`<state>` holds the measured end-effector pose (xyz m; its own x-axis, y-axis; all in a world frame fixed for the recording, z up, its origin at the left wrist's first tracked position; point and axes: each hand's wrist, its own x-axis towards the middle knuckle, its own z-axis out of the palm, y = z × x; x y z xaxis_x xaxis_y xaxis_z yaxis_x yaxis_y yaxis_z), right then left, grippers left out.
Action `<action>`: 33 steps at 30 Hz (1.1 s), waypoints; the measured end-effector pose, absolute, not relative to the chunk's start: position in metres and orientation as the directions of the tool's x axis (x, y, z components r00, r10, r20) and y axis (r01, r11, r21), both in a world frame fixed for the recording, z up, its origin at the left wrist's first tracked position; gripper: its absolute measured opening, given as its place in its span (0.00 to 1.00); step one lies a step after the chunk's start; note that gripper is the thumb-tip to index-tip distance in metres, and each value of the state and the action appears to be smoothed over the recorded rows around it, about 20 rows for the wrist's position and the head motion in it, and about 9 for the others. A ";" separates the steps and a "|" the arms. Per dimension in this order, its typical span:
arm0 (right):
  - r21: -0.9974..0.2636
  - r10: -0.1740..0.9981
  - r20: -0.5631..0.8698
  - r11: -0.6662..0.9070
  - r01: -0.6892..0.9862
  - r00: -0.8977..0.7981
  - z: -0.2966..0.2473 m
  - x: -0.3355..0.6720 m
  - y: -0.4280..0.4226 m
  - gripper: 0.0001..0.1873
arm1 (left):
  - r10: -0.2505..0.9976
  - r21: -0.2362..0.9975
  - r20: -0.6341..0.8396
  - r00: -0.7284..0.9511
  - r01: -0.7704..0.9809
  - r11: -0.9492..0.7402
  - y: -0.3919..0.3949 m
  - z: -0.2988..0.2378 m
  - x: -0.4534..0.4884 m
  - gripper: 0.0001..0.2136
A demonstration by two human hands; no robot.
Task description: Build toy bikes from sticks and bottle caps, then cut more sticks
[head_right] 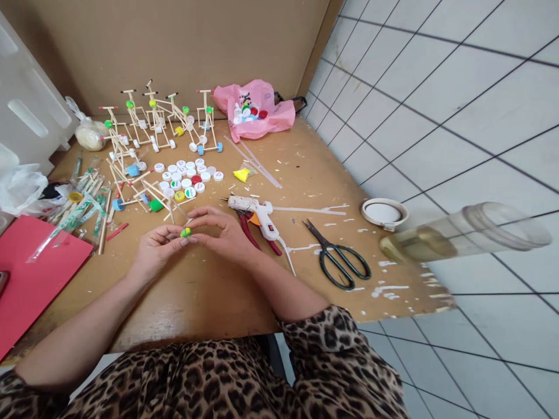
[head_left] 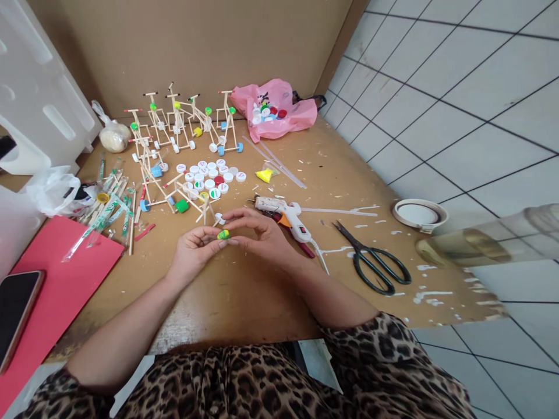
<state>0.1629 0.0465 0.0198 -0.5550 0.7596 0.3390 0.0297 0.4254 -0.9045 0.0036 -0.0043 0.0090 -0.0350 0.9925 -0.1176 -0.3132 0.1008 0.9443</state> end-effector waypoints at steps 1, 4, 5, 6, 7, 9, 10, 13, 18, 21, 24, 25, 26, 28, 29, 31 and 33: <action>-0.904 0.762 0.342 0.427 0.028 -0.550 0.019 0.162 0.046 0.12 | 0.992 0.945 -0.118 -0.040 -0.311 0.099 -0.004 0.008 0.004 0.13; -0.898 0.773 0.354 0.438 0.038 -0.527 0.017 0.160 0.045 0.12 | 0.990 0.949 -0.123 -0.069 -0.299 0.097 -0.004 0.006 0.005 0.13; -0.896 0.776 0.359 0.443 0.043 -0.518 0.017 0.159 0.044 0.12 | 0.989 0.950 -0.125 -0.078 -0.296 0.096 -0.005 0.006 0.005 0.13; -0.893 0.779 0.365 0.449 0.047 -0.509 0.016 0.158 0.044 0.12 | 0.988 0.951 -0.126 -0.086 -0.294 0.096 -0.005 0.005 0.006 0.13; -0.889 0.780 0.370 0.455 0.052 -0.505 0.015 0.157 0.043 0.12 | 0.987 0.951 -0.128 -0.093 -0.293 0.095 -0.005 0.005 0.007 0.13; -0.878 0.776 0.384 0.475 0.062 -0.500 0.014 0.156 0.043 0.11 | 0.985 0.951 -0.134 -0.106 -0.293 0.098 -0.006 0.005 0.008 0.12; -0.870 0.773 0.391 0.487 0.072 -0.500 0.014 0.156 0.042 0.11 | 0.984 0.951 -0.137 -0.111 -0.294 0.099 -0.006 0.005 0.008 0.12; -0.847 0.762 0.405 0.521 0.107 -0.506 0.014 0.156 0.043 0.10 | 0.982 0.940 -0.159 -0.106 -0.320 0.118 -0.005 0.006 0.008 0.13; -0.809 0.756 0.456 0.572 0.135 -0.469 0.013 0.158 0.044 0.13 | 0.965 0.843 -0.262 -0.033 -0.495 0.212 -0.001 0.003 0.004 0.15; -0.702 0.714 0.532 0.672 0.233 -0.456 0.011 0.157 0.040 0.14 | 0.951 0.777 -0.311 0.001 -0.576 0.255 0.000 0.002 0.004 0.15; -0.525 0.631 0.624 0.776 0.351 -0.461 0.007 0.153 0.034 0.14 | 0.941 0.735 -0.336 0.030 -0.617 0.282 -0.001 0.003 0.007 0.16; -0.467 0.600 0.655 0.800 0.377 -0.460 0.006 0.152 0.033 0.14 | 0.940 0.726 -0.339 0.037 -0.625 0.287 -0.002 0.003 0.007 0.16; -0.417 0.570 0.681 0.818 0.397 -0.459 0.005 0.151 0.033 0.14 | 0.940 0.721 -0.340 0.042 -0.630 0.289 -0.002 0.004 0.008 0.16; -0.343 0.523 0.717 0.840 0.420 -0.461 0.003 0.150 0.032 0.13 | 0.940 0.722 -0.337 0.051 -0.627 0.293 -0.003 0.004 0.008 0.15; -0.322 0.510 0.723 0.846 0.426 -0.467 0.003 0.150 0.033 0.12 | 0.941 0.728 -0.333 0.056 -0.619 0.295 -0.003 0.004 0.008 0.15; -0.311 0.502 0.721 0.851 0.423 -0.478 0.003 0.150 0.034 0.10 | 0.944 0.747 -0.324 0.063 -0.595 0.296 -0.003 0.003 0.008 0.15; -0.354 0.526 0.696 0.844 0.404 -0.489 0.004 0.151 0.034 0.09 | 0.947 0.762 -0.313 0.068 -0.577 0.293 -0.003 0.001 0.007 0.15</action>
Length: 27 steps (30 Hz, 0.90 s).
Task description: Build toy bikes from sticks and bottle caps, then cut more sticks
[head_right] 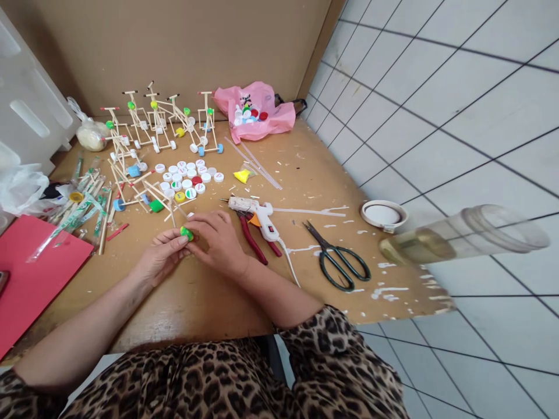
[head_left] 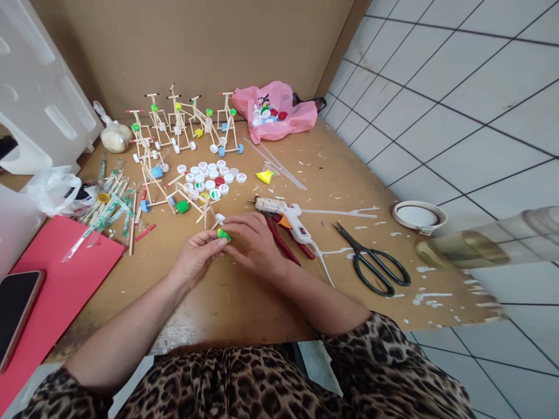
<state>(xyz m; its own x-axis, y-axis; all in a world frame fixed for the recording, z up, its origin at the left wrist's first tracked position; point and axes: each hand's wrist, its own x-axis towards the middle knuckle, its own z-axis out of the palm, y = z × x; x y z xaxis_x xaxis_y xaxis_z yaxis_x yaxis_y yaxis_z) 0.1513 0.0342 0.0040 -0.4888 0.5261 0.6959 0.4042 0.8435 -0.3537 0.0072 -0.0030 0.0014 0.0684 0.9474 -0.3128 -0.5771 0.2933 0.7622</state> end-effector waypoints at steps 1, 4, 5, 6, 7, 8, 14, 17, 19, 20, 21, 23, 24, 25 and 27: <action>-0.394 0.551 0.676 0.831 0.392 -0.490 0.005 0.152 0.035 0.10 | 0.950 0.764 -0.305 0.066 -0.578 0.285 -0.003 0.001 0.006 0.15; -0.529 0.629 0.614 0.776 0.344 -0.476 0.007 0.154 0.036 0.12 | 0.962 0.757 -0.270 0.042 -0.609 0.238 0.000 0.000 0.003 0.15; -0.559 0.643 0.602 0.763 0.325 -0.474 0.008 0.155 0.037 0.12 | 0.966 0.757 -0.256 0.026 -0.616 0.217 0.001 0.000 0.002 0.15; -0.580 0.647 0.594 0.756 0.302 -0.479 0.008 0.155 0.037 0.12 | 0.970 0.763 -0.242 0.007 -0.617 0.195 0.001 -0.001 0.001 0.15; -0.594 0.643 0.589 0.755 0.278 -0.489 0.009 0.156 0.038 0.13 | 0.974 0.773 -0.225 -0.015 -0.611 0.170 0.002 -0.001 0.000 0.15; -0.602 0.636 0.587 0.757 0.255 -0.501 0.009 0.157 0.038 0.13 | 0.978 0.788 -0.205 -0.037 -0.599 0.143 0.002 -0.001 0.000 0.14; -0.595 0.598 0.569 0.773 0.220 -0.565 0.010 0.159 0.040 0.16 | 0.992 0.885 -0.065 -0.112 -0.465 0.006 -0.001 0.003 0.000 0.13; -0.582 0.595 0.544 0.776 0.244 -0.592 0.010 0.160 0.039 0.17 | 0.989 0.915 -0.037 -0.140 -0.402 -0.023 -0.002 0.005 0.000 0.13; -0.579 0.591 0.538 0.777 0.245 -0.602 0.010 0.161 0.039 0.17 | 0.987 0.923 -0.034 -0.157 -0.384 -0.029 -0.003 0.006 0.001 0.13; -0.580 0.591 0.541 0.778 0.243 -0.598 0.010 0.160 0.039 0.17 | 0.986 0.924 -0.034 -0.162 -0.382 -0.031 -0.003 0.007 0.001 0.13; -0.584 0.592 0.549 0.777 0.237 -0.590 0.011 0.160 0.039 0.16 | 0.986 0.923 -0.033 -0.165 -0.383 -0.033 -0.003 0.007 0.001 0.12; -0.603 0.604 0.572 0.768 0.214 -0.555 0.012 0.159 0.039 0.15 | 0.985 0.920 -0.031 -0.170 -0.390 -0.039 -0.002 0.008 0.001 0.12; -0.617 0.613 0.583 0.761 0.200 -0.534 0.013 0.158 0.039 0.13 | 0.985 0.918 -0.028 -0.171 -0.394 -0.042 -0.002 0.008 0.001 0.12; -0.629 0.621 0.591 0.754 0.187 -0.516 0.013 0.158 0.039 0.12 | 0.985 0.917 -0.024 -0.171 -0.396 -0.047 -0.002 0.009 0.001 0.12; -0.641 0.628 0.601 0.748 0.172 -0.494 0.014 0.157 0.040 0.08 | 0.987 0.917 -0.009 -0.163 -0.395 -0.057 -0.002 0.009 0.000 0.13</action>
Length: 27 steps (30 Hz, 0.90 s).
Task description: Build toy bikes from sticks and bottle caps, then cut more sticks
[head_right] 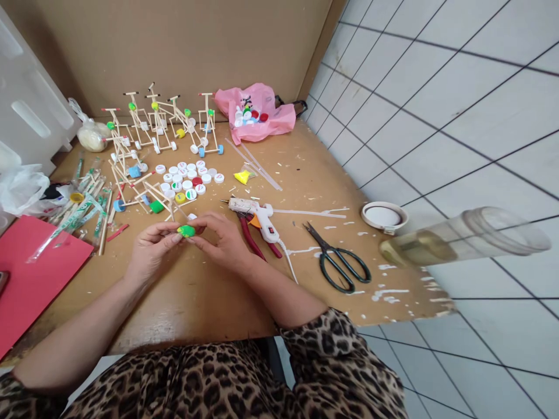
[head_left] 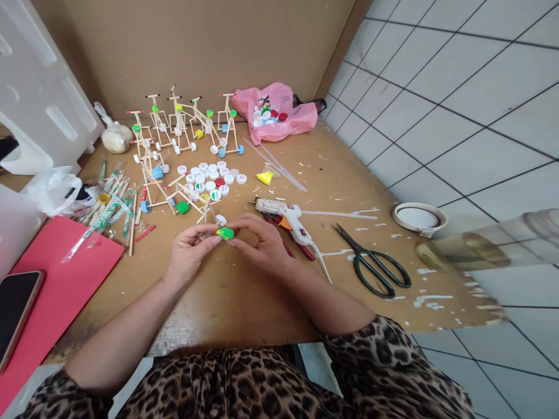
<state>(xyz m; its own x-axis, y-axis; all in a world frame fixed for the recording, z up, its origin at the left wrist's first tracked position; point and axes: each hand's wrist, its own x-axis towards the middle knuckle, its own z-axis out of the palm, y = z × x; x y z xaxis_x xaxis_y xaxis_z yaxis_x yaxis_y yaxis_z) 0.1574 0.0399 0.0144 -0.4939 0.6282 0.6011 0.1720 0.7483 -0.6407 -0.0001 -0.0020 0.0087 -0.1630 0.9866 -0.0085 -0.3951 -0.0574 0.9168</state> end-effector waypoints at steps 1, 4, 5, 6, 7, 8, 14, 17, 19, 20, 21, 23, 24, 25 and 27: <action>-0.638 0.629 0.605 0.750 0.175 -0.489 0.015 0.157 0.040 0.07 | 0.988 0.918 0.002 -0.154 -0.392 -0.063 -0.002 0.009 -0.001 0.13; -0.597 0.614 0.623 0.774 0.211 -0.485 0.015 0.157 0.041 0.07 | 0.992 0.927 0.021 -0.128 -0.370 -0.067 -0.003 0.008 -0.002 0.14; -0.575 0.603 0.632 0.786 0.227 -0.488 0.015 0.157 0.041 0.07 | 0.991 0.931 0.021 -0.133 -0.359 -0.068 -0.004 0.008 -0.002 0.14; -0.551 0.591 0.639 0.798 0.243 -0.492 0.015 0.157 0.041 0.07 | 0.989 0.936 0.019 -0.147 -0.346 -0.069 -0.004 0.009 -0.002 0.14; -0.528 0.581 0.646 0.809 0.260 -0.495 0.015 0.157 0.040 0.07 | 0.986 0.940 0.015 -0.167 -0.334 -0.071 -0.004 0.009 -0.002 0.13; -0.508 0.573 0.651 0.816 0.275 -0.498 0.015 0.157 0.040 0.07 | 0.982 0.943 0.011 -0.191 -0.323 -0.074 -0.004 0.010 -0.001 0.13; -0.490 0.595 0.635 0.803 0.339 -0.493 0.012 0.156 0.040 0.09 | 0.962 0.955 0.001 -0.272 -0.284 -0.081 -0.004 0.011 0.003 0.12; -0.519 0.622 0.608 0.781 0.346 -0.493 0.011 0.156 0.040 0.09 | 0.962 0.958 -0.001 -0.274 -0.278 -0.078 -0.003 0.010 0.003 0.11; -0.534 0.633 0.597 0.772 0.345 -0.493 0.011 0.157 0.041 0.09 | 0.967 0.952 0.004 -0.254 -0.294 -0.081 -0.003 0.010 0.002 0.12; -0.536 0.632 0.600 0.773 0.339 -0.490 0.011 0.158 0.041 0.09 | 0.971 0.947 0.009 -0.239 -0.309 -0.085 -0.003 0.009 0.002 0.12; -0.536 0.628 0.607 0.776 0.333 -0.486 0.012 0.158 0.041 0.09 | 0.975 0.941 0.018 -0.223 -0.325 -0.092 -0.004 0.009 0.002 0.13; -0.528 0.619 0.619 0.784 0.327 -0.484 0.013 0.158 0.042 0.09 | 0.981 0.932 0.035 -0.191 -0.348 -0.101 -0.004 0.009 0.001 0.15; -0.519 0.611 0.624 0.790 0.327 -0.486 0.014 0.159 0.042 0.09 | 0.983 0.931 0.042 -0.178 -0.350 -0.103 -0.004 0.008 0.001 0.16; -0.503 0.600 0.631 0.799 0.330 -0.491 0.014 0.159 0.042 0.09 | 0.985 0.932 0.046 -0.167 -0.348 -0.103 -0.004 0.008 0.001 0.16; -0.458 0.571 0.652 0.821 0.340 -0.499 0.014 0.158 0.043 0.08 | 0.986 0.935 0.047 -0.161 -0.341 -0.100 -0.004 0.007 0.002 0.15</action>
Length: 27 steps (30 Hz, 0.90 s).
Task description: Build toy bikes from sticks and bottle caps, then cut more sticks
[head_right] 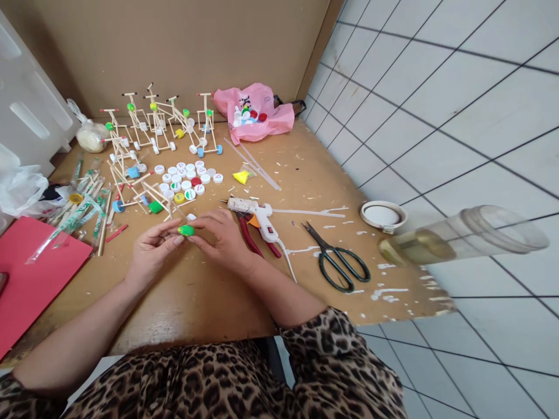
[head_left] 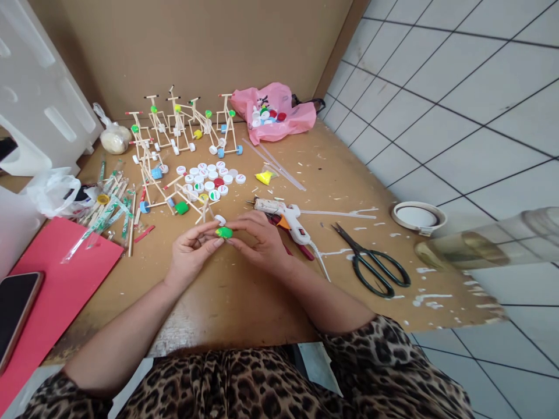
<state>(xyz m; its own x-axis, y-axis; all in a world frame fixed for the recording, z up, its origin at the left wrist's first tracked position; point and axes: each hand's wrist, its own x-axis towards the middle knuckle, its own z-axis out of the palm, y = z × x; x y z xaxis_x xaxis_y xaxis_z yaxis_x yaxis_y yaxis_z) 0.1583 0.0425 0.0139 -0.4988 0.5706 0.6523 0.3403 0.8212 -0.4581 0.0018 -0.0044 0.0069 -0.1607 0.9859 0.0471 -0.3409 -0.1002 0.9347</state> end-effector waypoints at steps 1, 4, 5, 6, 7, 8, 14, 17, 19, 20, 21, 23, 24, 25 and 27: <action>-0.432 0.554 0.665 0.832 0.347 -0.501 0.013 0.158 0.043 0.08 | 0.985 0.936 0.046 -0.164 -0.338 -0.100 -0.004 0.007 0.002 0.15; -0.373 0.530 0.671 0.845 0.383 -0.518 0.009 0.158 0.044 0.09 | 0.982 0.940 0.032 -0.186 -0.329 -0.093 -0.005 0.007 0.004 0.14; -0.360 0.531 0.665 0.844 0.397 -0.525 0.007 0.158 0.044 0.09 | 0.981 0.941 0.022 -0.193 -0.326 -0.086 -0.005 0.008 0.004 0.13; -0.349 0.532 0.658 0.843 0.410 -0.533 0.006 0.158 0.044 0.09 | 0.980 0.943 0.011 -0.197 -0.324 -0.076 -0.005 0.008 0.004 0.13; -0.339 0.531 0.655 0.842 0.420 -0.538 0.004 0.158 0.045 0.10 | 0.980 0.944 0.001 -0.199 -0.324 -0.067 -0.005 0.009 0.005 0.13; -0.328 0.526 0.659 0.845 0.423 -0.538 0.003 0.158 0.045 0.10 | 0.980 0.943 -0.009 -0.201 -0.327 -0.058 -0.005 0.009 0.005 0.13; -0.307 0.511 0.675 0.850 0.427 -0.532 0.003 0.158 0.045 0.09 | 0.986 0.935 -0.028 -0.165 -0.353 -0.032 -0.004 0.008 0.003 0.14; -0.323 0.533 0.650 0.839 0.437 -0.542 0.004 0.158 0.044 0.09 | 0.989 0.932 -0.056 -0.137 -0.361 0.003 -0.004 0.008 0.001 0.16; -0.324 0.531 0.647 0.841 0.434 -0.547 0.004 0.158 0.043 0.09 | 0.988 0.932 -0.069 -0.135 -0.362 0.015 -0.004 0.008 0.001 0.17; -0.320 0.527 0.650 0.843 0.432 -0.548 0.004 0.158 0.043 0.09 | 0.988 0.932 -0.071 -0.135 -0.362 0.017 -0.003 0.007 0.002 0.17; -0.313 0.519 0.655 0.848 0.428 -0.550 0.003 0.157 0.043 0.08 | 0.988 0.931 -0.073 -0.136 -0.363 0.019 -0.003 0.007 0.002 0.17; -0.296 0.498 0.666 0.860 0.416 -0.556 0.003 0.157 0.042 0.07 | 0.988 0.930 -0.076 -0.134 -0.367 0.022 -0.003 0.006 0.003 0.16; -0.292 0.494 0.666 0.863 0.413 -0.559 0.003 0.157 0.042 0.07 | 0.988 0.929 -0.077 -0.133 -0.368 0.023 -0.003 0.006 0.003 0.16; -0.293 0.495 0.663 0.862 0.413 -0.562 0.003 0.157 0.042 0.07 | 0.988 0.928 -0.079 -0.134 -0.371 0.024 -0.003 0.006 0.003 0.16; -0.305 0.513 0.647 0.852 0.426 -0.563 0.002 0.157 0.042 0.07 | 0.988 0.928 -0.081 -0.132 -0.373 0.026 -0.003 0.005 0.003 0.16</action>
<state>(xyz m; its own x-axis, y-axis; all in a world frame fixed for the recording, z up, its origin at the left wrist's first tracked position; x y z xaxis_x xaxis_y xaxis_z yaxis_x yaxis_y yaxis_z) 0.1567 0.0416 0.0021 -0.5633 0.5134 0.6473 0.4259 0.8518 -0.3050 0.0028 -0.0027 0.0049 -0.1320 0.9880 -0.0806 -0.3727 0.0258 0.9276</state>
